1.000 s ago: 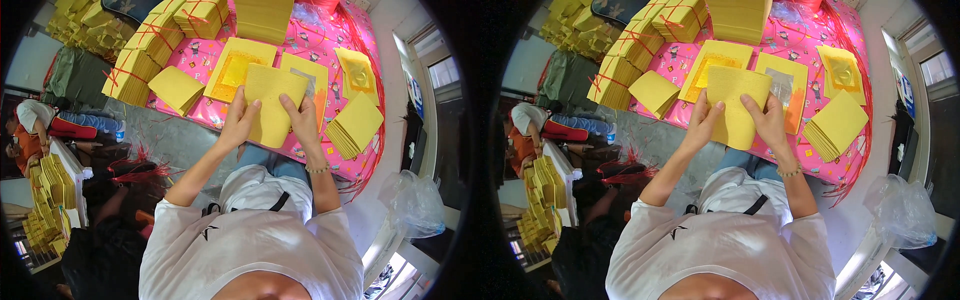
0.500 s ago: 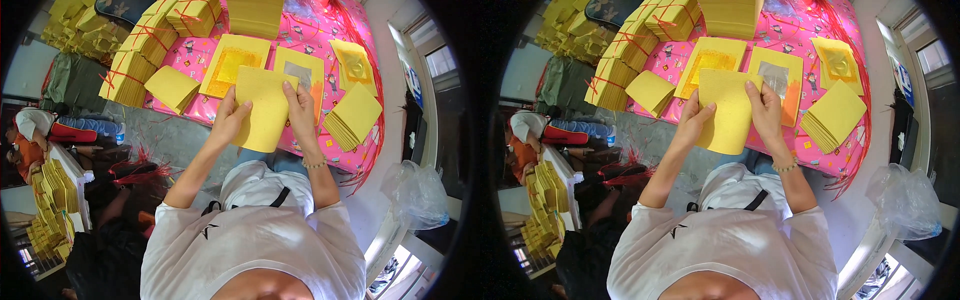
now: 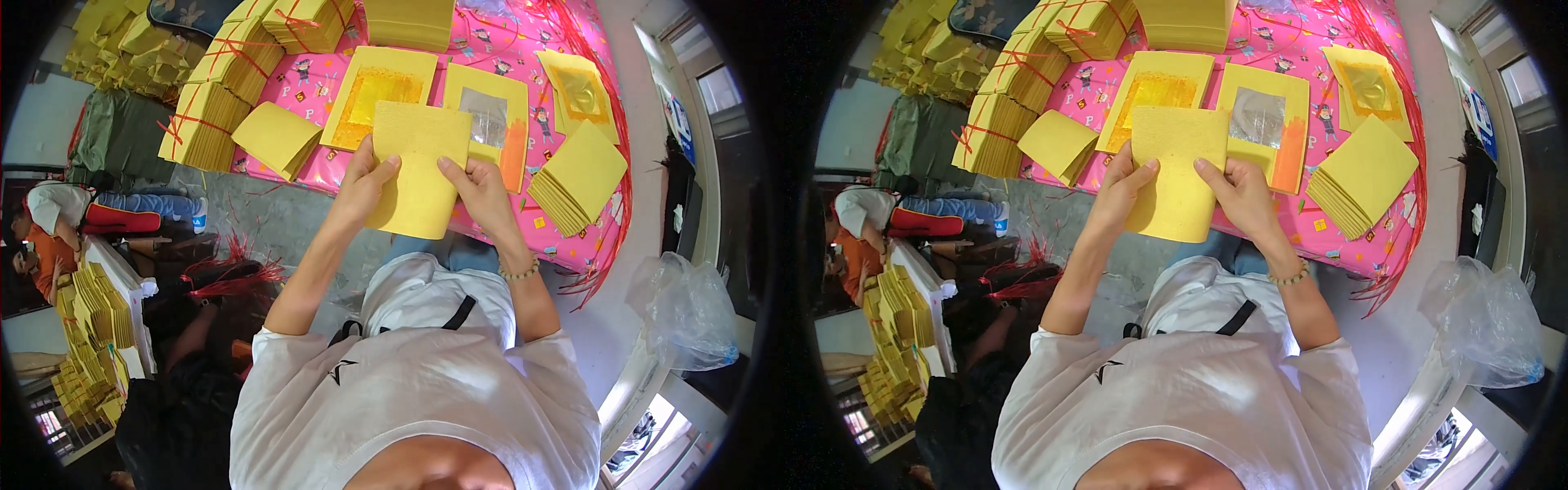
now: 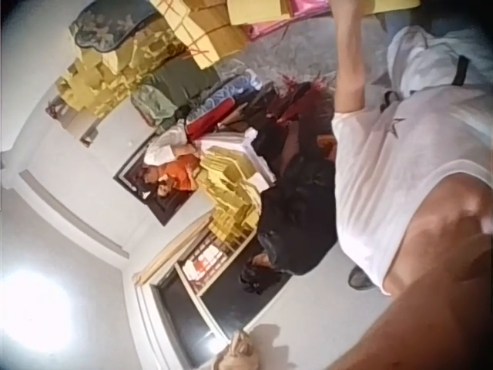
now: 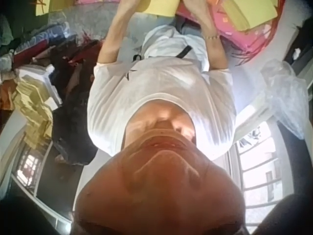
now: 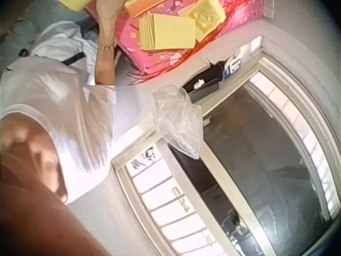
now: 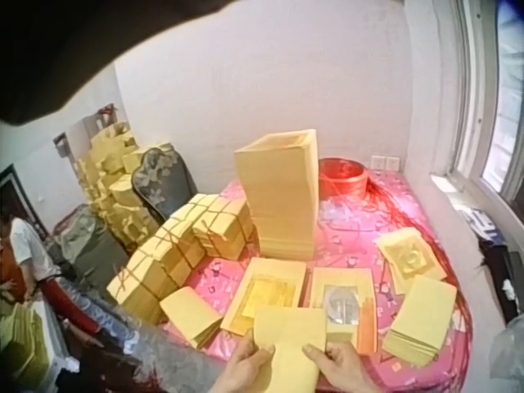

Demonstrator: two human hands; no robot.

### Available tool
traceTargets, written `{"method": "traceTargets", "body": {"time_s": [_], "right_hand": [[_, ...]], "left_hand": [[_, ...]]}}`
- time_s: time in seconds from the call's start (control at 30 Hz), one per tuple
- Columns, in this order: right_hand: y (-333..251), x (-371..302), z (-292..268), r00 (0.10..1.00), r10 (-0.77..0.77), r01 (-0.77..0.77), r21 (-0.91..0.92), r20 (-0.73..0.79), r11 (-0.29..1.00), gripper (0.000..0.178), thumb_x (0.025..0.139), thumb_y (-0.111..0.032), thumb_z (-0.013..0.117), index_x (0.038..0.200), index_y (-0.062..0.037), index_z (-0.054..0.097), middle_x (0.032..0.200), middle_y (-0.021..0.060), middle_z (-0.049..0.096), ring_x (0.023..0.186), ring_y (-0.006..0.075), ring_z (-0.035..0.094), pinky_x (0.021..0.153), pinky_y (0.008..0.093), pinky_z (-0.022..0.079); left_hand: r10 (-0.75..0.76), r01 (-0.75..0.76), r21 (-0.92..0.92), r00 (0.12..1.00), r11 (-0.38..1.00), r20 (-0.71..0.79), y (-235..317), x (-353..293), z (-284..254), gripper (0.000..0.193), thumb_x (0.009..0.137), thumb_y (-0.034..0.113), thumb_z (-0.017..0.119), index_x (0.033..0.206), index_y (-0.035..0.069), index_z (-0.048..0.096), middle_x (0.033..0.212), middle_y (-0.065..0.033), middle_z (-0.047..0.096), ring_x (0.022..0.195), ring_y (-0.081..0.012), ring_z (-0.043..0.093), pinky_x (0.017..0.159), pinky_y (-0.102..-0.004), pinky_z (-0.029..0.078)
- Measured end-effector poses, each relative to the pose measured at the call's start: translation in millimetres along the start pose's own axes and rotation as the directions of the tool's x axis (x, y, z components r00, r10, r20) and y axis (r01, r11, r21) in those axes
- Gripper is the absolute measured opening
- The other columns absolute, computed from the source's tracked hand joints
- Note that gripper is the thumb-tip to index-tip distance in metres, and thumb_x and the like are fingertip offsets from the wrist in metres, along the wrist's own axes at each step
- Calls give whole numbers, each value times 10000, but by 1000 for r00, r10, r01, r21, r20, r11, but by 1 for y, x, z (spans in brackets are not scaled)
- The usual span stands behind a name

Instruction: Stacking sheets of yellow joss paper and silver foil on a table.

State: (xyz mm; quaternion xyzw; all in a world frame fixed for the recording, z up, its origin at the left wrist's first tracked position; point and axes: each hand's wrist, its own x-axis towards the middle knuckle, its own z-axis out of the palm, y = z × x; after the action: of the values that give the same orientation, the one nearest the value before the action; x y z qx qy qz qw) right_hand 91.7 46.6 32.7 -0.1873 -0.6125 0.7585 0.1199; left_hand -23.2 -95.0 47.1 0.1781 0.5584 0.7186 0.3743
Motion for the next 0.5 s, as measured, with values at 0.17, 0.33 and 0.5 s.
{"method": "traceTargets", "body": {"time_s": [0.17,0.33,0.5], "right_hand": [[3,0,0,999,-22,23,12,-30,1000,302,924,-236,567,952,54,648,828,39,663,686,45,575,581,194,451],[2,-6,0,993,107,-107,2,59,994,321,919,-248,575,937,64,647,824,51,664,680,47,578,579,200,456],[7,-1,5,999,46,-47,34,11,998,324,913,-257,583,915,60,648,802,40,662,668,48,576,572,202,456]], "left_hand": [[-1,2,28,1000,1000,-30,-4,2,1,371,904,37,473,1265,-2,394,1198,-107,542,1104,-167,518,942,-298,393],[12,-11,34,999,999,-31,0,2,-3,373,902,46,477,1265,0,399,1195,-107,545,1103,-171,520,939,-300,395],[-32,35,43,997,998,-69,2,6,-6,379,898,38,475,1268,-8,406,1194,-123,547,1092,-183,530,932,-308,407]]}}
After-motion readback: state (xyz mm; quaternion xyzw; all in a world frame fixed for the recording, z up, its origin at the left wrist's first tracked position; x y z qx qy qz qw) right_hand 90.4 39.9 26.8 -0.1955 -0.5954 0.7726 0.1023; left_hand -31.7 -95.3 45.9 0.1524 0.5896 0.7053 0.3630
